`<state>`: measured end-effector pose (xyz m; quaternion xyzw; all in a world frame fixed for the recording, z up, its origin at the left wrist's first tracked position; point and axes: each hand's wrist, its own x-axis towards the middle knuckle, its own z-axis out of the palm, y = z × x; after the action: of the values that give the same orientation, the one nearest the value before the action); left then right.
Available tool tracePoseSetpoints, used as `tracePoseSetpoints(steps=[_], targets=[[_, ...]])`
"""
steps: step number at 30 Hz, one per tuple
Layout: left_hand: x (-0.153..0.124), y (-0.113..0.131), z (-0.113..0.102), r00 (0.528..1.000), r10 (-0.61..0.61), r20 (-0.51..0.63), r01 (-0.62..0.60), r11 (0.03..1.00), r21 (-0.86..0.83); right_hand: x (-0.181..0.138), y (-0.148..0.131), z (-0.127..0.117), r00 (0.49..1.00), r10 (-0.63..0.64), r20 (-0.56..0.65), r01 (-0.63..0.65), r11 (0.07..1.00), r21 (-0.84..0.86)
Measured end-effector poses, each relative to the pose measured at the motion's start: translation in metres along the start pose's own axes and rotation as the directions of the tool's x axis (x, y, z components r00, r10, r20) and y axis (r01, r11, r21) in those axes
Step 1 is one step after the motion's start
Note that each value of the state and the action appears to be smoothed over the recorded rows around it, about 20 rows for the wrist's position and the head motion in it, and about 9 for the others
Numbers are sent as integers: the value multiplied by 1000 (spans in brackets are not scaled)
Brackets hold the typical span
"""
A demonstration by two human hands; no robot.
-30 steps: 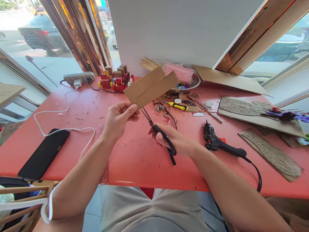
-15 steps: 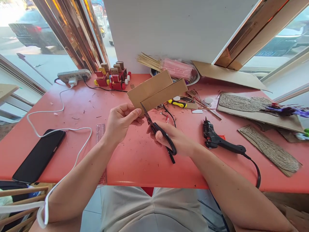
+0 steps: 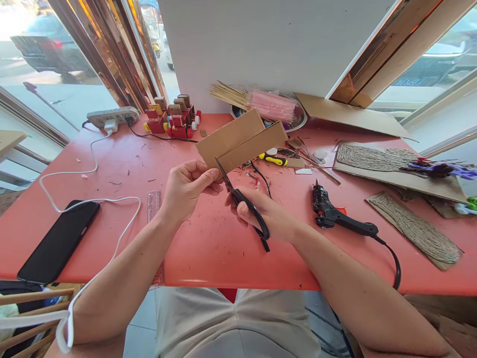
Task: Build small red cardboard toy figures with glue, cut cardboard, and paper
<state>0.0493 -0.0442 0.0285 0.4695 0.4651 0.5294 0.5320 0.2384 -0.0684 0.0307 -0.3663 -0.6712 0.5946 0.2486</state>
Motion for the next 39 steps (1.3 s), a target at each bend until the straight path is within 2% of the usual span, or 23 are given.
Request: tracePoseSetpoints(steps=[4,13,22,30,39], targets=[[0,0,0,1000,5,1,-5,1000,0,1,5,1,1000,-12,5,12,1000,10],[-1,2,0,999,39,34,-40,999,25,13,37,5,998,-32,-50,35,998,54],[-1,0,-2,996,74,40,-76,996,49,11,36,4,998,7,-69,-7,1000,8],[-2,3,1,996,80,46,-81,996,32,14,38,6,987,-51,-153,30,990,-135],[-1,5,-2,994,54,95,-59,997,47,7,14,7,990,7,-139,-31,985,-172]])
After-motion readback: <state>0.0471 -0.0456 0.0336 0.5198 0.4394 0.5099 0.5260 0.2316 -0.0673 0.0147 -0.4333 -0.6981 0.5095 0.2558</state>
